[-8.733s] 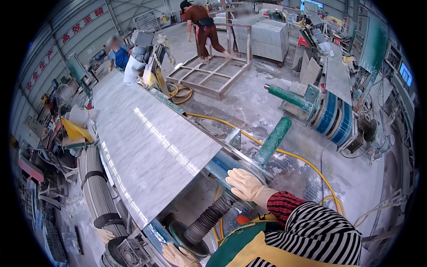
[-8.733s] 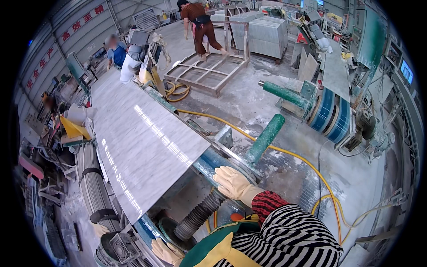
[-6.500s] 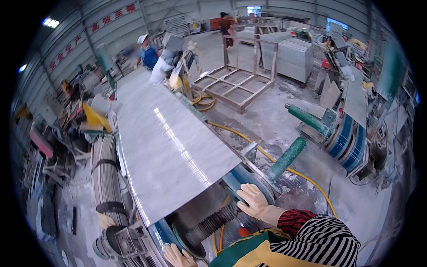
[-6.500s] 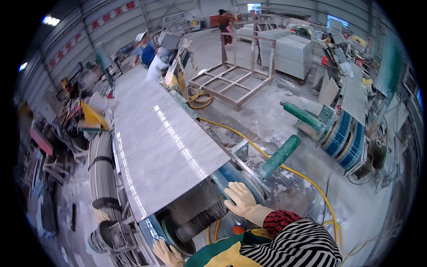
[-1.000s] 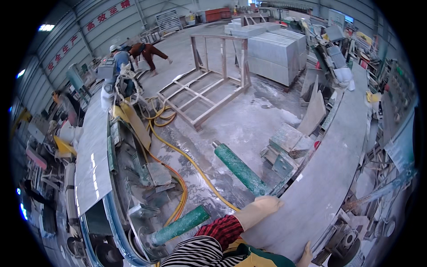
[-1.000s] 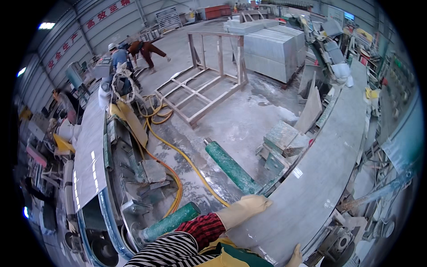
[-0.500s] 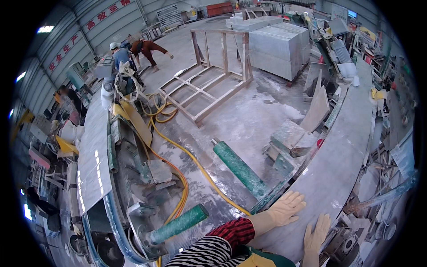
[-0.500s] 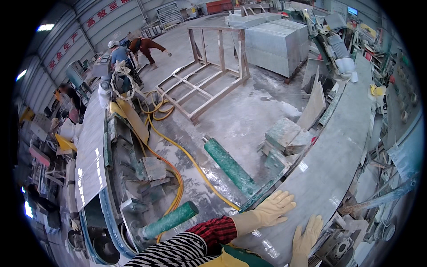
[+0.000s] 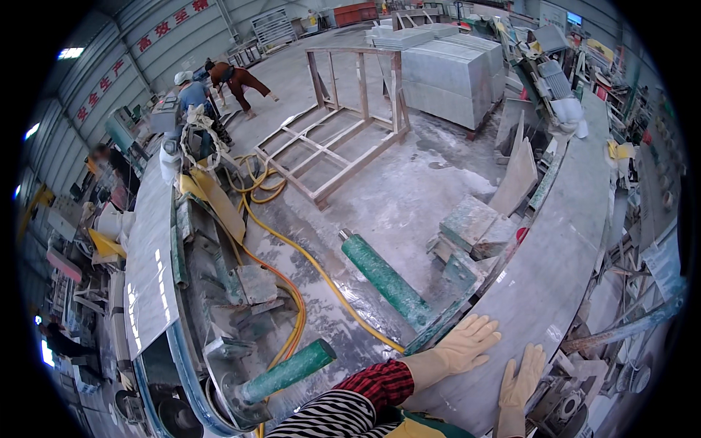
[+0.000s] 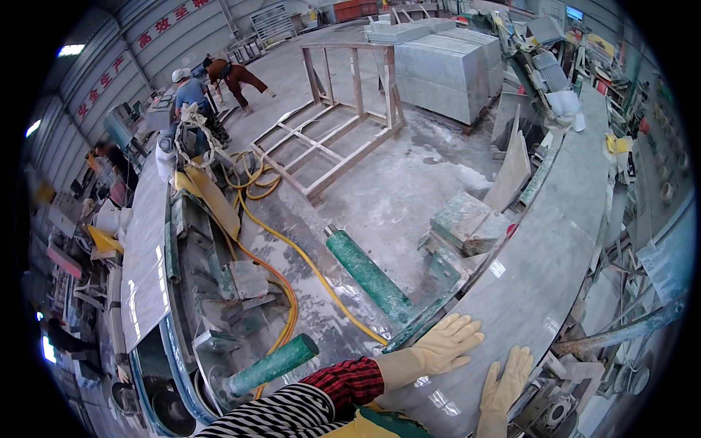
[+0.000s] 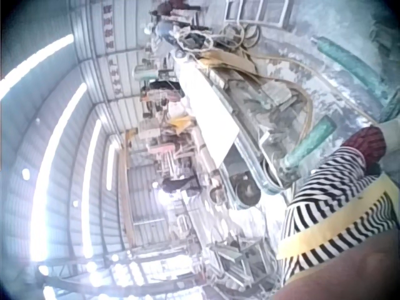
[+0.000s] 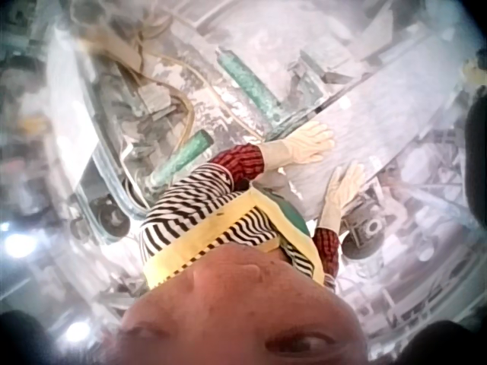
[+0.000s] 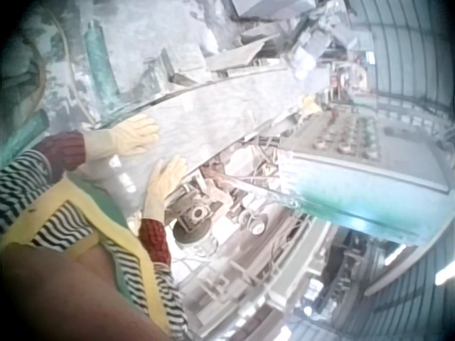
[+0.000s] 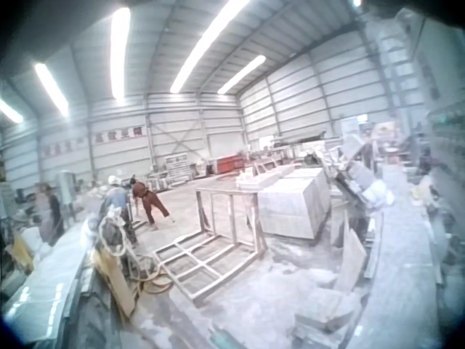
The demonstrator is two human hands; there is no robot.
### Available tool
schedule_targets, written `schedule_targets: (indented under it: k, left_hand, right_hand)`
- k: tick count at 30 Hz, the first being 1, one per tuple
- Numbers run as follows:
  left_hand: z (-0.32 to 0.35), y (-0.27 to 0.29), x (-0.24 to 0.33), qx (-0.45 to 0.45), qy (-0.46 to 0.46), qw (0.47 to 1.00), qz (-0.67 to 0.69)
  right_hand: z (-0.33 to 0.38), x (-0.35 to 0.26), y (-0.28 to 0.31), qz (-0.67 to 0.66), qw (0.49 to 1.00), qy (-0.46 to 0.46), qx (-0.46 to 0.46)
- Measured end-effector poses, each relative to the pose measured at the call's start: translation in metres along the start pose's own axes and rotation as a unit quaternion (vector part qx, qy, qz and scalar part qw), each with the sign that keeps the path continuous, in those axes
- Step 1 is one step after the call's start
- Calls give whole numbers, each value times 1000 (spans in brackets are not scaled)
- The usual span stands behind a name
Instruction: The person feeds large stone slabs through a polishing machine, guiding them with gloved hands along rollers. After polishing, the person lifts and moves the slab to a stacking area. The process is repeated with multiple slabs.
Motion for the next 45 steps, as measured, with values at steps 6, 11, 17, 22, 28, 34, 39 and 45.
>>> schedule_targets:
  k: [6,11,17,22,28,34,39,45]
  left_hand:
    - [-2,-2,-1,11,-1,1000,-3]
    - [-12,2,-1,-29,7,1000,-7]
    - [13,20,-6,5,1,998,62]
    - [110,94,-23,26,75,995,57]
    - [198,132,-54,80,252,963,56]
    - [267,78,-61,60,541,731,413]
    - [263,35,-14,53,624,477,617]
    - [244,22,26,-43,642,459,612]
  right_hand:
    - [-3,0,1,-13,1000,-2,19]
    - [-15,8,-1,-16,1000,-16,22]
    - [-11,2,0,-18,997,8,77]
    - [53,-88,-1,-35,989,138,47]
    - [88,-273,1,-144,934,306,-114]
    - [94,-284,-5,-167,907,387,-5]
    - [103,-269,11,-171,912,372,-24]
    - [122,-224,38,-144,938,308,-62]
Point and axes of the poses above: each hand's wrist, its own z-axis away from the middle knuckle, its own y-axis out of the back of the hand, x = y × z, the point moved 8 cm from there along -z, towards the middle knuckle, and after that the axes turned 6 degrees about x, right-handed, at the moved point
